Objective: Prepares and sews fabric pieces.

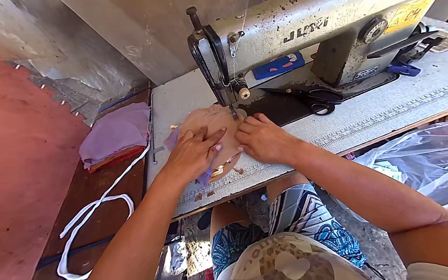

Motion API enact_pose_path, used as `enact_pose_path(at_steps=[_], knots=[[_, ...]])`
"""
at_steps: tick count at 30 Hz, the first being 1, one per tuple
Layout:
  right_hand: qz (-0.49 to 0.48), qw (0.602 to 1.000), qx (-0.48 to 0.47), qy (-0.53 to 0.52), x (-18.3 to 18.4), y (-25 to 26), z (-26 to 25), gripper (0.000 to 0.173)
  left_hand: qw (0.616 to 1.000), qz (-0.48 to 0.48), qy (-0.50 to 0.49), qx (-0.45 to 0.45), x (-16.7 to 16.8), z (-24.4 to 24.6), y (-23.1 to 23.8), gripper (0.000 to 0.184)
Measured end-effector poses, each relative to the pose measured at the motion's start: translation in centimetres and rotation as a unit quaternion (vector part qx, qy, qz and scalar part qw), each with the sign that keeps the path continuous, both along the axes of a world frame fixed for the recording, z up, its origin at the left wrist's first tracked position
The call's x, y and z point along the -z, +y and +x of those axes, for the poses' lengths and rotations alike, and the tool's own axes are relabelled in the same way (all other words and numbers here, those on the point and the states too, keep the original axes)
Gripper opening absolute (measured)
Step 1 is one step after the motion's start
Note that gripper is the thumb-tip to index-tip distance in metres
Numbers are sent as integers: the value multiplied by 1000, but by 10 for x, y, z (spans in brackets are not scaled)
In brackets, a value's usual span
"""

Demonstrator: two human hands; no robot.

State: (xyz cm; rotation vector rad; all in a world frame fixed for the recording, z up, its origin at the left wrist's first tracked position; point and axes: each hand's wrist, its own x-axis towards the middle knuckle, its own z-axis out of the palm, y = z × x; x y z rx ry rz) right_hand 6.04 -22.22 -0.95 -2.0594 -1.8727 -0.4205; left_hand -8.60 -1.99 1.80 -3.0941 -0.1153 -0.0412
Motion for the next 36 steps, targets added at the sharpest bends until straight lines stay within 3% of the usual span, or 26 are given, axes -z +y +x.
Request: enact_pose_path(at_steps=[2,6,11,16,19,23,26,28,30,33,36], knots=[[3,999,-33,-7,1,0,-2,26,1000,1,1,-12,1,0,0,49],[-13,1000,18,-19,-2,1,4,22,999,23,8,-23,-2,0,-2,49],[-91,991,90,23,-12,3,9,32,998,37,26,-44,-6,0,-6,50],[-93,988,107,52,-11,1,12,36,997,37,38,-65,-12,5,-10,52],[10,992,99,71,-29,-14,21,38,996,-9,20,-84,-20,11,-14,52],[190,968,161,46,-95,-74,68,44,991,-86,-85,-64,-10,29,-22,38],[257,931,260,24,-135,-126,108,51,988,-116,-95,-43,8,44,-21,41],[275,925,261,2,-140,-132,103,53,987,-130,-92,-12,15,46,-11,45],[234,952,196,-3,-127,-113,64,44,980,-162,-110,36,15,40,3,41],[73,994,67,46,-67,-55,6,29,965,-202,-138,95,17,28,28,35],[-106,989,-36,93,-24,-5,-31,45,967,-222,-102,75,14,18,37,36]])
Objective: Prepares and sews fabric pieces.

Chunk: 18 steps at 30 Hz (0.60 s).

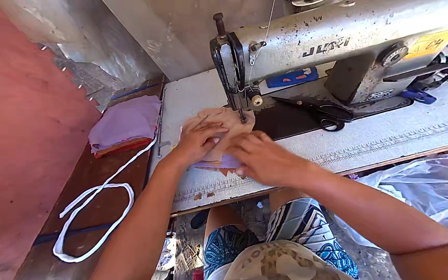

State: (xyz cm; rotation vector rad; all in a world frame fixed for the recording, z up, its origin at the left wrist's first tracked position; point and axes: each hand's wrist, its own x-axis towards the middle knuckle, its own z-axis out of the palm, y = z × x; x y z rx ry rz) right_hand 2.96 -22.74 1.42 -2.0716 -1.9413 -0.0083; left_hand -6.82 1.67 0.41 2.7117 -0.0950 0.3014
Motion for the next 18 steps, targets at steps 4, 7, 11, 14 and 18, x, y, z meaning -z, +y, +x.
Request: enact_pose_path(at_steps=[4,7,11,14,18], knots=[[-58,998,1,4,4,18,-11,58,999,24,27,-14,-3,-8,-5,38],[-56,998,25,-19,-1,14,-2,53,997,66,36,-17,-1,-16,-7,41],[-36,997,45,-50,2,8,10,50,991,118,44,-46,1,-24,-13,46],[-31,995,71,-70,4,7,17,49,986,144,53,-68,-2,-27,-23,48],[6,990,114,-83,2,11,21,48,982,155,76,-76,-11,-27,-45,49]])
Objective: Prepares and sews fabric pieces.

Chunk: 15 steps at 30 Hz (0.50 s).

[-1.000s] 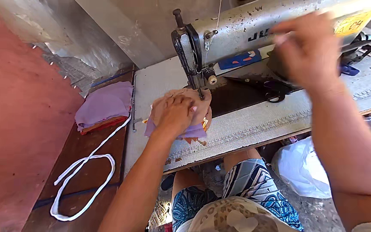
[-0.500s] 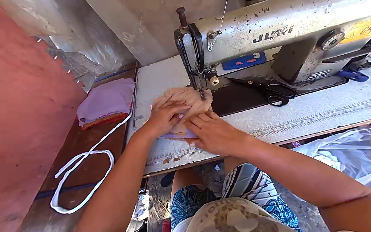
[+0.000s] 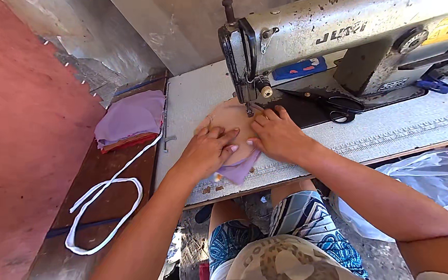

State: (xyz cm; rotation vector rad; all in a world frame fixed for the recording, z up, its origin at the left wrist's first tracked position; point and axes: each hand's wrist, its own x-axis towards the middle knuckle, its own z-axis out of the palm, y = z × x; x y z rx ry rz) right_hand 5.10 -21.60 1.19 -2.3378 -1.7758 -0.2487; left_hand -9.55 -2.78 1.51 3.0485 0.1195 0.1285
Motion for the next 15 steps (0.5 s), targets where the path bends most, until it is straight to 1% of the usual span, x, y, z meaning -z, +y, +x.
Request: enact_pose_path(at_steps=[2,4,9,12,14,15], knots=[[27,999,-34,-13,5,0,-6,46,1000,4,1,5,-5,3,-9,48],[24,998,-58,-17,11,-2,-10,44,1000,15,9,-2,-9,7,-14,48],[-4,1000,-30,-2,8,-3,7,46,999,25,12,-18,-13,15,-15,52],[-17,1000,-1,22,3,-2,15,49,999,18,23,-25,-16,22,-17,48],[-8,1000,11,15,2,-1,8,49,999,7,28,-25,-20,28,-18,45],[7,1000,-1,9,2,-1,0,45,999,-1,26,-25,-22,31,-17,43]])
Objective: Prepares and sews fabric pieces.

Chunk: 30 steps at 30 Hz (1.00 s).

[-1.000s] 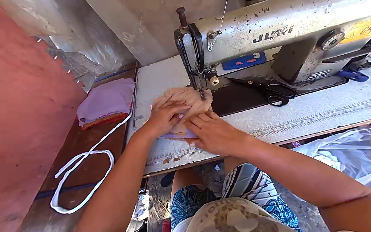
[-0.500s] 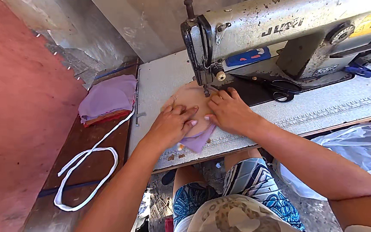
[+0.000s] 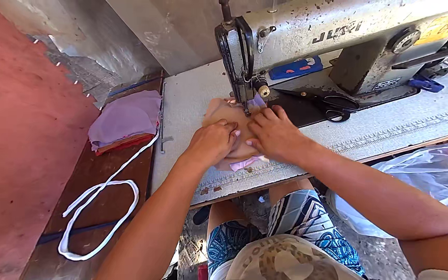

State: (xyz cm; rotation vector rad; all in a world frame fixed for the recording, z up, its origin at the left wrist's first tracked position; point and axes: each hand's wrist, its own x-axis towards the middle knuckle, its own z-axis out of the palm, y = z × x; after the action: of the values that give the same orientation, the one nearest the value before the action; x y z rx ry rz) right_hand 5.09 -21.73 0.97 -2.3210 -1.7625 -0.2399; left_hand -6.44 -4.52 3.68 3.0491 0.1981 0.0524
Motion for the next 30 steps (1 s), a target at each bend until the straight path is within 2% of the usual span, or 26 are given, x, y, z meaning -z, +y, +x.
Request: enact_pose_path(at_steps=[2,4,6,9,13,17,22,26,30], knots=[[8,999,-52,-5,3,-2,-20,40,1000,-22,1,-2,-3,8,3,40],[-25,996,-81,5,7,-5,-33,42,999,-30,16,-3,-4,15,8,39],[-23,997,-73,6,6,-8,-29,43,1000,-17,14,7,-1,19,13,37],[-10,999,-48,-2,2,-14,-8,46,998,5,-39,50,6,21,23,29],[6,999,-31,-28,3,-18,9,49,994,-14,-78,73,11,21,28,22],[31,998,-12,-54,7,-14,24,45,992,-35,-81,85,19,21,33,24],[-43,998,40,-33,-4,-6,40,34,997,-43,-69,21,32,19,28,28],[-119,990,69,-24,-12,3,55,37,996,-27,-82,-28,38,22,26,36],[-137,987,86,-24,-12,13,70,39,996,-25,-57,-69,36,29,30,45]])
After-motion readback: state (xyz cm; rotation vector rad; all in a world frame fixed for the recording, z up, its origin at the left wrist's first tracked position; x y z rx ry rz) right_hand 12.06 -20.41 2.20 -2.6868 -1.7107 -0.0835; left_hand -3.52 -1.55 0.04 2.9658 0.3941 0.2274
